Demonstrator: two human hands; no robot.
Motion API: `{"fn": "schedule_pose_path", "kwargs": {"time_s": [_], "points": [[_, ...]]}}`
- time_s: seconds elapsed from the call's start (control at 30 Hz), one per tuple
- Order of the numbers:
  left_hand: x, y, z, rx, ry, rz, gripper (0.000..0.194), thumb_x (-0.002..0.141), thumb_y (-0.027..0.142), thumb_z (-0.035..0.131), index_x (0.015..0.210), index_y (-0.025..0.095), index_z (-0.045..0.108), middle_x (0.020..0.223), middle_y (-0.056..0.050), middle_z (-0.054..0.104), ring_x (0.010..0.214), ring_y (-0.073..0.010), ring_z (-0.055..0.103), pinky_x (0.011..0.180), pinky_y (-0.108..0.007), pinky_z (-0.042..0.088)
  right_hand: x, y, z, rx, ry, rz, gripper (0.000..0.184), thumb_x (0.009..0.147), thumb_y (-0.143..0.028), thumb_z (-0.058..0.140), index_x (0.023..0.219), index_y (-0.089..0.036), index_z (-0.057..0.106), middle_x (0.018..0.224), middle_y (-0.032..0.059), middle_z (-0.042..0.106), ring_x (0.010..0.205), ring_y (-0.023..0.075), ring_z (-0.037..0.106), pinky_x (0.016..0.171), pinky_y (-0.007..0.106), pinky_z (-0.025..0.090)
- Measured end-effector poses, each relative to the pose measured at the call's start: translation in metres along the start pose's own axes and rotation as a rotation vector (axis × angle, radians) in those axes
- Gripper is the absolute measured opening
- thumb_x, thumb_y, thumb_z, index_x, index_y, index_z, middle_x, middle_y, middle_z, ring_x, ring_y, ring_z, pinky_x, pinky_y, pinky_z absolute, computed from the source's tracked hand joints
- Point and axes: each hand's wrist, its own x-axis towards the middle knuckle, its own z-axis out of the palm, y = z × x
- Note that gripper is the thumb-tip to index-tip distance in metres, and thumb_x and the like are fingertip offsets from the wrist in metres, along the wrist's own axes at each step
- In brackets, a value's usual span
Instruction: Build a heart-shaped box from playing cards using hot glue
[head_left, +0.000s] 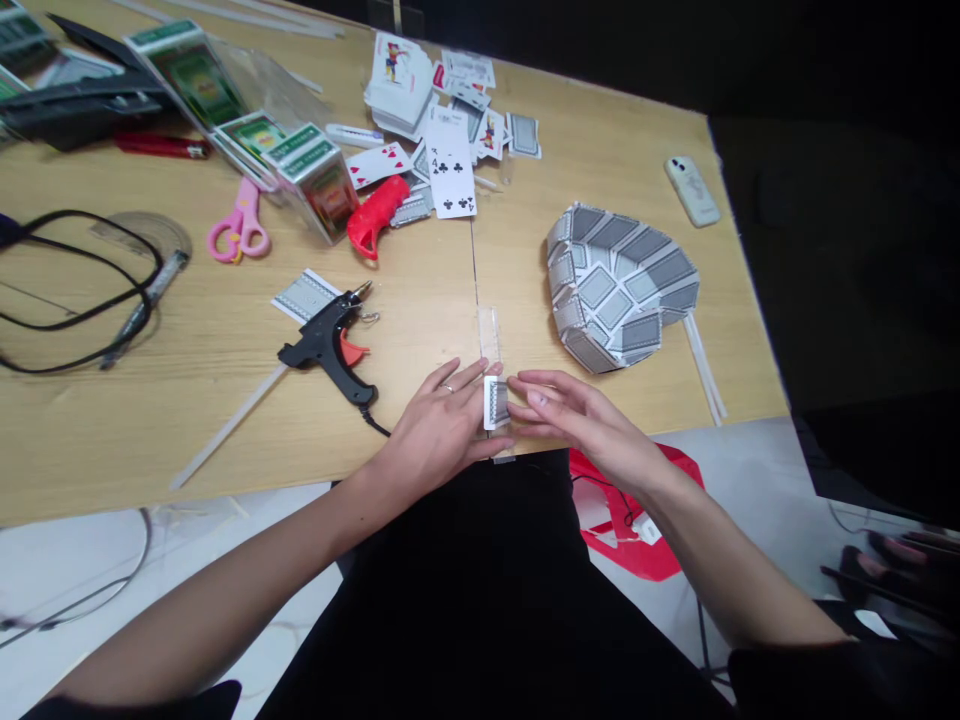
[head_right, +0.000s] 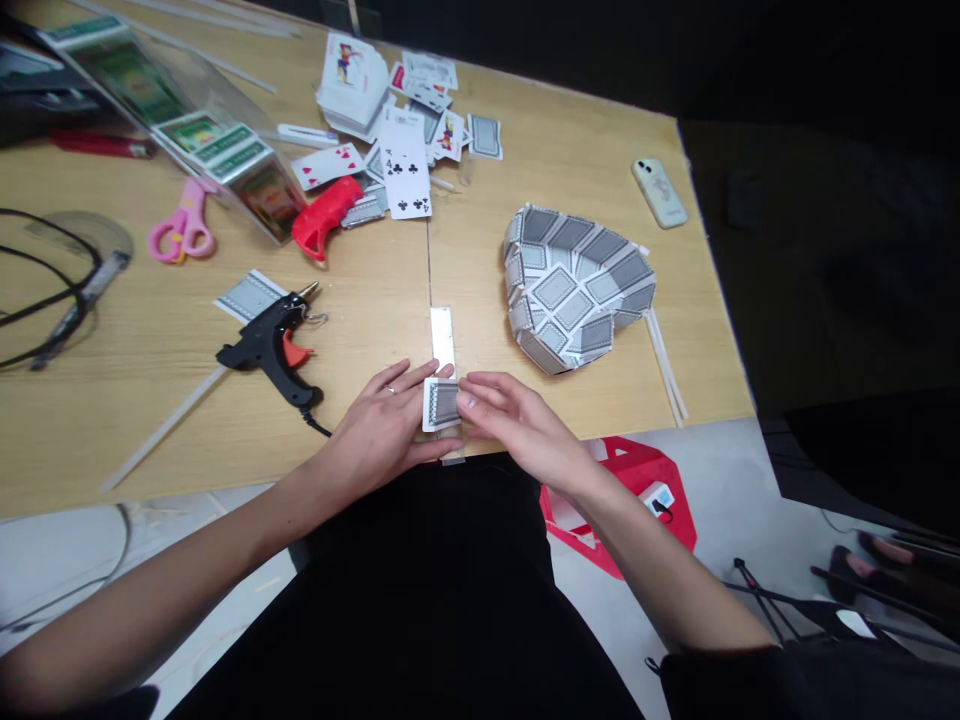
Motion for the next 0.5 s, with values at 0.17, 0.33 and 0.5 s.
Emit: {"fn": "schedule_pose_path", "kwargs": {"time_s": [0.17,0.33,0.5], "points": [[-0.001,-0.001,0.0,0.021,0.044,0.038,0.071,0.096,0.05,0.086,0.149,0.01,0.062,0.158,-0.02,0.067,0.154,-0.0348,0.059,0.133,-0.054,0.041,0.009,-0.004,0.0,-0.162,-0.027,-0.03,0.043,0.103,-0.06,0.072,0.132,-0.029,0.075,0.143,0.0071,0.078,0.142,0.0294,0.069,0.126,0.056,0.053],[0.001,0.0,-0.001,0.021,0.047,0.025,0.069,0.095,0.05,0.086,0.148,0.011,0.063,0.155,-0.02,0.069,0.151,-0.0359,0.061,0.129,-0.055,0.046,0.001,0.007,0.0,-0.155,-0.014,-0.005,0.048,0.106,-0.063,0.067,0.142,-0.031,0.072,0.161,0.0053,0.067,0.155,0.03,0.058,0.132,0.057,0.047],[0.002,0.001,-0.003,0.009,0.033,0.013,0.06,0.097,0.05,0.084,0.141,0.014,0.066,0.156,-0.019,0.069,0.151,-0.0359,0.062,0.128,-0.056,0.047,-0.016,0.019,0.008,0.101,0.047,-0.011,0.056,0.102,-0.058,0.075,0.147,-0.026,0.065,0.162,0.0096,0.065,0.153,0.0282,0.061,0.135,0.054,0.044]]}}
